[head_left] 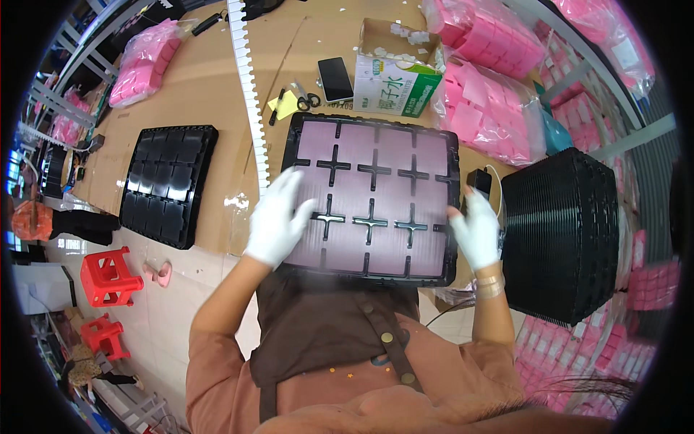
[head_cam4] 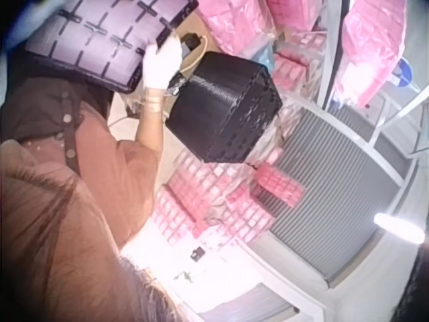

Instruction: The person peels adhesive tabs from a strip by hand and applies them onto black plastic trays, places pink foam liners onto the trays, and sets the assembled trays aside.

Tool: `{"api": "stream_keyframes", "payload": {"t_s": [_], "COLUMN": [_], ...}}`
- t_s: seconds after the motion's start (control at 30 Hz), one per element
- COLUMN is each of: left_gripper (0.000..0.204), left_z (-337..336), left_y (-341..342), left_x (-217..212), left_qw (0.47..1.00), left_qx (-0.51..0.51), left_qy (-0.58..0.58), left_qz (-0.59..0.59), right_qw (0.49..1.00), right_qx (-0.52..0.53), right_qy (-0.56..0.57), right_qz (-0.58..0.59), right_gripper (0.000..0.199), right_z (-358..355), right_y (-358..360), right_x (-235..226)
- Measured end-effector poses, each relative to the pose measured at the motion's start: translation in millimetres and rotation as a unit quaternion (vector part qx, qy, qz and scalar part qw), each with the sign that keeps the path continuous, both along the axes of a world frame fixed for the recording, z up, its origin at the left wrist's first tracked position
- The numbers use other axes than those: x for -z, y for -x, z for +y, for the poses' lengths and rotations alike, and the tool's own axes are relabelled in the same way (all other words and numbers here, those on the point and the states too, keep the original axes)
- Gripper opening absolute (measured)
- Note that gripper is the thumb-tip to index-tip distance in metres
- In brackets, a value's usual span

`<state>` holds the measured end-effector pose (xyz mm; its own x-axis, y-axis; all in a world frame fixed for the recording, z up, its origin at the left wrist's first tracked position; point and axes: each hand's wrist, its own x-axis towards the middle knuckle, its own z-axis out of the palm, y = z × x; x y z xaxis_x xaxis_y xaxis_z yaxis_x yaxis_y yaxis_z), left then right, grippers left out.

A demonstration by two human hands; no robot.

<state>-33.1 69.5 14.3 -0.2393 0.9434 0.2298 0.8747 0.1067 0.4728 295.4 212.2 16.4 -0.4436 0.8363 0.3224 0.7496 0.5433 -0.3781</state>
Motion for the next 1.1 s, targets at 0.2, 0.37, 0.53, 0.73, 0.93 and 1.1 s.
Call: {"api": "stream_keyframes", "payload": {"t_s": [0.2,0.37,0.53,0.73,0.93,1.1], "left_gripper": [0.073,0.072,0.057,0.055,0.061,0.059], "left_z": [109,115,74,104,95,-5], "left_y": [-4,13,10,7,29,39], "left_x": [48,42,44,34,45,23], "left_qw": [0.978,0.981,0.981,0.981,0.983,0.936], "left_qx": [0.048,0.052,0.082,0.049,0.05,0.305], "left_qy": [0.088,0.071,0.053,0.112,0.083,0.12], "left_qz": [0.184,0.174,0.166,0.153,0.156,0.124], "right_qw": [0.979,0.982,0.971,0.973,0.982,0.979], "right_qx": [-0.113,-0.061,-0.1,-0.052,-0.075,-0.18], "right_qy": [-0.013,-0.029,-0.013,-0.008,0.006,0.02], "right_qz": [-0.168,-0.176,-0.218,-0.226,-0.172,-0.095], "right_gripper": [0.074,0.078,0.079,0.074,0.059,0.059], "right_z": [55,78,41,71,65,-5], "right_y": [79,69,55,68,54,-7], "right_x": [37,45,31,31,16,12]}}
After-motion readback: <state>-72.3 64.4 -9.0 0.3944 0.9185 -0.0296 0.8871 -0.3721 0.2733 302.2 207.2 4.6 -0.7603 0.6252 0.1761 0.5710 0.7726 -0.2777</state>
